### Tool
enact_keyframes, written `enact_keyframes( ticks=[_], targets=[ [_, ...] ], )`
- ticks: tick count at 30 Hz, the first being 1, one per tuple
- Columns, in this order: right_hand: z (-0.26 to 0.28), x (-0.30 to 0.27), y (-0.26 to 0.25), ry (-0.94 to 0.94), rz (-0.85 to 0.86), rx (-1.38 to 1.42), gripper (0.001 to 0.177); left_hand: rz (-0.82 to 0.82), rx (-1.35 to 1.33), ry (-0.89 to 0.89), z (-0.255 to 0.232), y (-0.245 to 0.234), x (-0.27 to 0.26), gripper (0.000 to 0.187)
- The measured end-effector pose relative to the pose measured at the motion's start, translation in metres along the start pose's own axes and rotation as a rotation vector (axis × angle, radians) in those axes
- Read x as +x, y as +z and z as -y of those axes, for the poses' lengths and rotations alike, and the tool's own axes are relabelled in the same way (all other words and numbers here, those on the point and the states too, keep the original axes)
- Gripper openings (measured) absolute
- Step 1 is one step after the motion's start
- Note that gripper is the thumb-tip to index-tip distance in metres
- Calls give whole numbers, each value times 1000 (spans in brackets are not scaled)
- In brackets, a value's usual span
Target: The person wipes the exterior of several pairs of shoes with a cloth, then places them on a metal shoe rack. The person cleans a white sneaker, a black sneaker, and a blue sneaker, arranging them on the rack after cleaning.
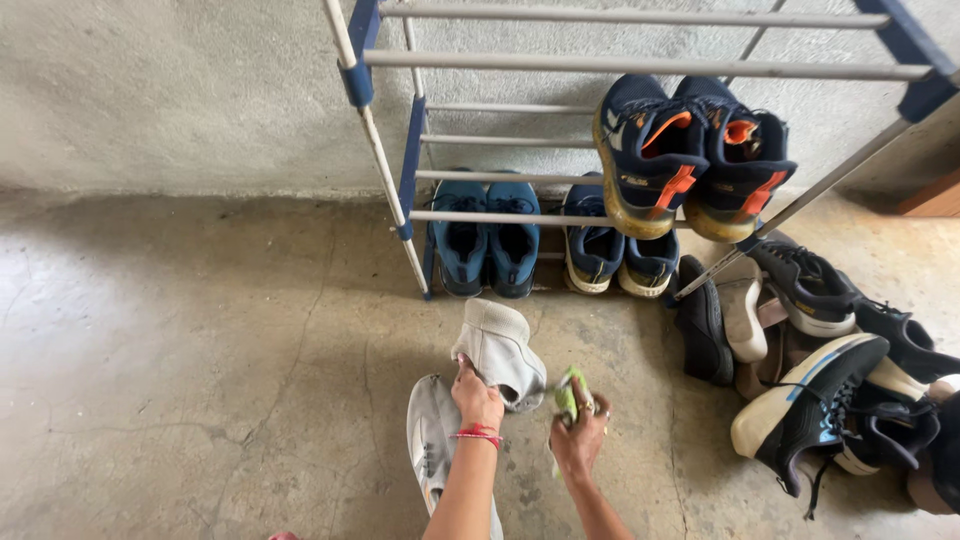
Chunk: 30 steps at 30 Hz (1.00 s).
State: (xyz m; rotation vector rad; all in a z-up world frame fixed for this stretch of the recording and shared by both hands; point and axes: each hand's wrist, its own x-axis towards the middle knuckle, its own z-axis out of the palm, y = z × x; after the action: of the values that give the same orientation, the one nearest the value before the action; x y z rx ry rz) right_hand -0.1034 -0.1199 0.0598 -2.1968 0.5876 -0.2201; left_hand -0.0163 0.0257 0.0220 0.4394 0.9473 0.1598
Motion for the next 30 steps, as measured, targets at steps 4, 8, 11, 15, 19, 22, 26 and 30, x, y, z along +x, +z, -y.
enact_keyframes(
  ticks=[4,8,11,15,19,22,26,30],
  targets=[
    [37,4,12,-406,-98,137,79,109,-147,-19,1,-11,-1,44],
    [42,16,22,-95,226,8,71,66,-205,-29,-6,-12,-5,44],
    [45,27,2,393,412,-67,65,58,-227,28,-12,-18,-11,44],
    [70,24,3,155,355,61,69,31,-197,78,-16,-11,-26,44],
    [91,20,14,-254,266,-150,75,68,-64,373,-2,5,-53,45],
    [86,32,25,-124,215,-124,62,89,48,498,0,8,-66,49],
    [65,42,25,-285,52,-175,40,186,378,451,8,-8,-96,58],
    [67,31,9,-501,-49,-80,24,410,802,592,8,-13,-99,87]
  ],
)
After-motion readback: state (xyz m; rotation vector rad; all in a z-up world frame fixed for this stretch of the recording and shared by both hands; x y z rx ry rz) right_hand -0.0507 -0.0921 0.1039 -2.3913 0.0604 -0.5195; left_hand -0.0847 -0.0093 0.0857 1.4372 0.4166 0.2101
